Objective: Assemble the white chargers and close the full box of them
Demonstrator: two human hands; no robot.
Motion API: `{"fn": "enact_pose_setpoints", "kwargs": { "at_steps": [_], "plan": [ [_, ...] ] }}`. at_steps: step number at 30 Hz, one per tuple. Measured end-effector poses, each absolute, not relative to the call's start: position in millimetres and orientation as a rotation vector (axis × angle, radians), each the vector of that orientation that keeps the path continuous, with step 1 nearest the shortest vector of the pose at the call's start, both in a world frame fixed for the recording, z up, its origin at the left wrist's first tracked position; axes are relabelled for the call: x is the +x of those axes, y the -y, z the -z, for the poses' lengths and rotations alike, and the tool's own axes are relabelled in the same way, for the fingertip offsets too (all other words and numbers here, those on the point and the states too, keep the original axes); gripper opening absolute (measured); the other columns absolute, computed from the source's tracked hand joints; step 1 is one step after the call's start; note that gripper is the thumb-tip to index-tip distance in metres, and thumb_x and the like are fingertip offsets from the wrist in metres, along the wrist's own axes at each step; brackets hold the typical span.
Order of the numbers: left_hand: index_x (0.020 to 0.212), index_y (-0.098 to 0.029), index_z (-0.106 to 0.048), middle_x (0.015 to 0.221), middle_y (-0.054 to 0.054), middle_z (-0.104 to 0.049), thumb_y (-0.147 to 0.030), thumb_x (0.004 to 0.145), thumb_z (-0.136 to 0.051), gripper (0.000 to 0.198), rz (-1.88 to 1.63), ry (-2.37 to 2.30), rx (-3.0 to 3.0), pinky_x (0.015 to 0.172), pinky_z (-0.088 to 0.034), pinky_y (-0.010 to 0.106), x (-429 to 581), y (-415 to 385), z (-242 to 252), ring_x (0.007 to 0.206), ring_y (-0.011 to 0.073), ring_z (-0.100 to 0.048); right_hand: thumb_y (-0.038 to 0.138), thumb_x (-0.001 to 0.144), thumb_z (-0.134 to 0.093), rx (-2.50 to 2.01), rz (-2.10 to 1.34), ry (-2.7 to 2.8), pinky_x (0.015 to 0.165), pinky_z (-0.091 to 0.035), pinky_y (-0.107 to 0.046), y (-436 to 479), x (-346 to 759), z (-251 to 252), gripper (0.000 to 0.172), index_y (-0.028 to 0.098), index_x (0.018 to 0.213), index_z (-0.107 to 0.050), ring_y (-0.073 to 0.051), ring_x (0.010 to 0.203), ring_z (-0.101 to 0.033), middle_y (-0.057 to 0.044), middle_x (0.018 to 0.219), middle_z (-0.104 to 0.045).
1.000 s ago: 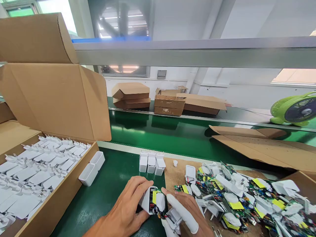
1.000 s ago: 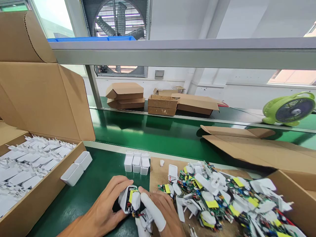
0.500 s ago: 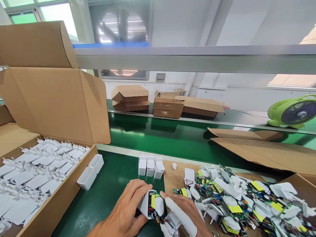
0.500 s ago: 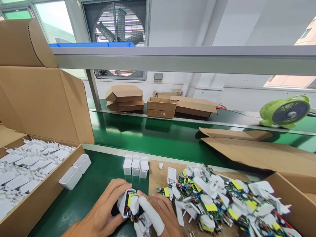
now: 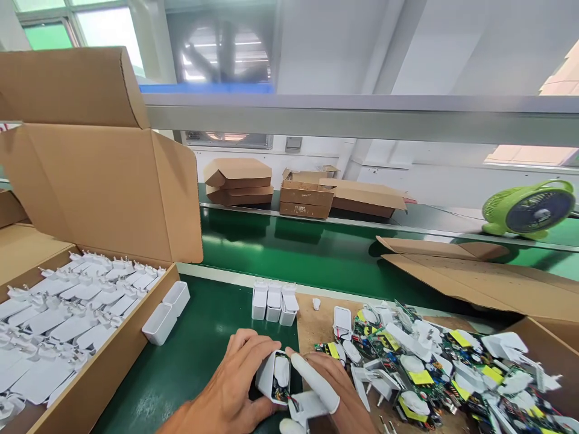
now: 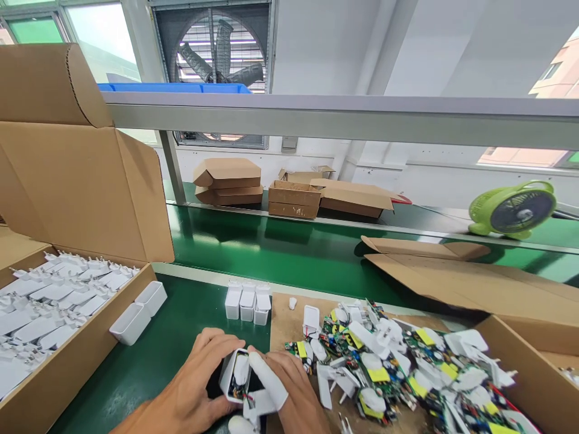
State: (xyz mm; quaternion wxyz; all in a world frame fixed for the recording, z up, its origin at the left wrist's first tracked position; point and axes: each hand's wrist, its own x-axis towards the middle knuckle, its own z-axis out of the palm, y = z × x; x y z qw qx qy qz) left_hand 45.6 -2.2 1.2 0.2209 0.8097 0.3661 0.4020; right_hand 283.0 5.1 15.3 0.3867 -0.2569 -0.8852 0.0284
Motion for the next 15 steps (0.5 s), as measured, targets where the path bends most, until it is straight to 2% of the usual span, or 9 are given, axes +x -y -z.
{"fn": "enact_pose_setpoints", "kwargs": {
  "at_steps": [2, 5, 9, 12, 15],
  "plan": [
    [0.148, -0.032, -0.04, 0.132, 0.008, -0.063, -0.02, 0.093, -0.077, 0.067, -1.07, -0.968, 2.158, 0.101, -0.053, 0.041, 45, 3, -4, 0.116, 0.0264, -0.056, 0.041, 0.105, -0.055, -0.665, -0.164, 2.201, 0.102, -0.057, -0.038, -5, 286, -13, 0.054, 0.019, 0.154, -0.045, -0.029, 0.12, -0.068, -0.015, 0.131, -0.069],
    [0.151, -0.031, -0.044, 0.139, 0.009, -0.063, -0.013, 0.093, -0.067, 0.064, -0.985, -0.901, 2.034, 0.106, -0.052, 0.039, 44, 3, -7, 0.123, 0.0255, -0.061, 0.028, 0.107, -0.048, -0.757, -0.264, 2.151, 0.105, -0.058, -0.038, -4, 289, -14, 0.047, 0.025, 0.155, -0.047, -0.029, 0.125, -0.067, -0.013, 0.138, -0.067],
    [0.134, -0.025, -0.062, 0.132, 0.007, -0.07, -0.01, 0.082, -0.067, 0.054, -0.988, -0.929, 1.797, 0.106, -0.051, 0.038, 45, 1, -7, 0.12, 0.026, -0.067, 0.013, 0.101, -0.053, -0.788, -0.294, 2.235, 0.111, -0.056, -0.037, -3, 289, -22, 0.056, 0.029, 0.155, -0.05, -0.027, 0.131, -0.066, -0.009, 0.146, -0.066],
    [0.133, -0.022, -0.061, 0.13, 0.011, -0.07, -0.025, 0.082, -0.074, 0.053, -0.999, -0.978, 1.536, 0.104, -0.051, 0.042, 44, -2, -7, 0.117, 0.0293, -0.067, 0.005, 0.093, -0.056, -0.835, -0.318, 2.344, 0.115, -0.052, -0.033, 0, 286, -26, 0.064, 0.028, 0.153, -0.053, -0.025, 0.137, -0.062, -0.009, 0.15, -0.063],
    [0.138, -0.02, -0.057, 0.127, 0.013, -0.069, -0.047, 0.085, -0.077, 0.062, -1.028, -0.946, 1.392, 0.104, -0.049, 0.046, 42, -3, -5, 0.114, 0.0306, -0.065, -0.002, 0.084, -0.052, -0.853, -0.333, 2.459, 0.112, -0.053, -0.029, 2, 281, -32, 0.067, 0.023, 0.146, -0.06, -0.022, 0.132, -0.065, -0.011, 0.144, -0.066]
  ]
}}
